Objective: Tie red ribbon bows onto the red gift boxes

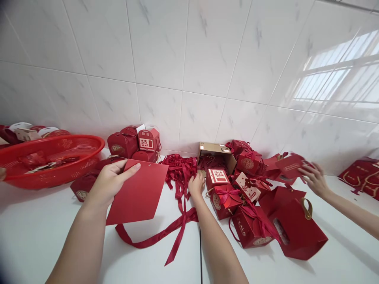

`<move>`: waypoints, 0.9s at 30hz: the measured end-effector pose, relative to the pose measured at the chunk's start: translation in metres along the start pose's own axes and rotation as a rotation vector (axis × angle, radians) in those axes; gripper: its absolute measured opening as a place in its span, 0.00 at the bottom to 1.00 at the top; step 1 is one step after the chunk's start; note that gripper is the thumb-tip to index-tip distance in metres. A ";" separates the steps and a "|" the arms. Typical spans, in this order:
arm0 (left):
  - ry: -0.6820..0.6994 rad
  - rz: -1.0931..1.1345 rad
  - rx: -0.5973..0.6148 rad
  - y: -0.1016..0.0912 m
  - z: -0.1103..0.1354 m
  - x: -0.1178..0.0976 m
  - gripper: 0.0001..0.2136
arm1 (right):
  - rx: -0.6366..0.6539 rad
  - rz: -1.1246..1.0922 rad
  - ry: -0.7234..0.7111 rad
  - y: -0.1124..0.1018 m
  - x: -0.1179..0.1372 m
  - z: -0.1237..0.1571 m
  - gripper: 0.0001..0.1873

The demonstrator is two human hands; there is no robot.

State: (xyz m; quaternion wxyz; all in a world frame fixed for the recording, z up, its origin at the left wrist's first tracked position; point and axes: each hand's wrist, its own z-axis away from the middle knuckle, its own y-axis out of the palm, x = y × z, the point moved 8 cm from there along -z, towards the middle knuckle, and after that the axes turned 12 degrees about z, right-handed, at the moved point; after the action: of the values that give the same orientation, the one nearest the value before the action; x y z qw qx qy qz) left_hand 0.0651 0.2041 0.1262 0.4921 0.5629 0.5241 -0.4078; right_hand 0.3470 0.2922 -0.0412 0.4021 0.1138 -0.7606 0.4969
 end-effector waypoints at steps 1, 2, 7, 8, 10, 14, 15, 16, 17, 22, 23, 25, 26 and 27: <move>-0.003 -0.002 -0.004 -0.002 0.001 -0.001 0.17 | -0.004 0.061 -0.001 0.004 -0.004 -0.008 0.19; -0.003 -0.007 -0.008 -0.003 0.001 -0.003 0.17 | -0.006 0.115 -0.006 0.007 -0.007 -0.016 0.19; 0.007 -0.038 -0.020 -0.007 0.002 -0.005 0.16 | 0.023 0.318 -0.058 0.024 -0.015 -0.044 0.20; 0.010 -0.040 -0.021 -0.008 0.002 -0.005 0.16 | 0.029 0.347 -0.068 0.027 -0.016 -0.047 0.20; 0.014 -0.044 -0.020 -0.009 0.002 -0.006 0.16 | 0.030 0.397 -0.087 0.031 -0.018 -0.050 0.20; 0.008 -0.066 -0.026 -0.010 0.004 -0.007 0.18 | 0.000 0.459 -0.119 0.034 -0.021 -0.048 0.19; 0.002 -0.069 -0.024 -0.010 0.004 -0.007 0.18 | -0.008 0.466 -0.126 0.033 -0.022 -0.047 0.19; -0.003 -0.071 -0.020 -0.009 0.005 -0.007 0.19 | -0.017 0.470 -0.132 0.032 -0.023 -0.047 0.19; -0.007 -0.071 -0.016 -0.008 0.005 -0.007 0.19 | -0.024 0.472 -0.136 0.031 -0.025 -0.047 0.19; -0.022 -0.078 0.013 -0.003 0.007 -0.007 0.19 | -0.062 0.447 -0.135 0.026 -0.030 -0.048 0.18; -0.022 -0.080 0.018 -0.003 0.007 -0.007 0.19 | -0.072 0.434 -0.134 0.025 -0.030 -0.048 0.18; -0.019 -0.088 0.025 -0.002 0.008 -0.007 0.19 | -0.092 0.402 -0.136 0.023 -0.028 -0.050 0.18; -0.016 -0.091 0.026 -0.002 0.008 -0.007 0.19 | -0.102 0.383 -0.136 0.022 -0.027 -0.052 0.18; -0.015 -0.091 0.028 -0.002 0.008 -0.007 0.19 | -0.112 0.363 -0.134 0.021 -0.026 -0.054 0.17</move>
State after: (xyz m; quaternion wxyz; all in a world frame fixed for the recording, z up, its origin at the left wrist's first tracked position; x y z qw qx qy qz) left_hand 0.0625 0.1949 0.1317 0.4690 0.5422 0.5400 -0.4411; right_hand 0.3788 0.3420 -0.0639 0.2601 -0.0148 -0.8201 0.5096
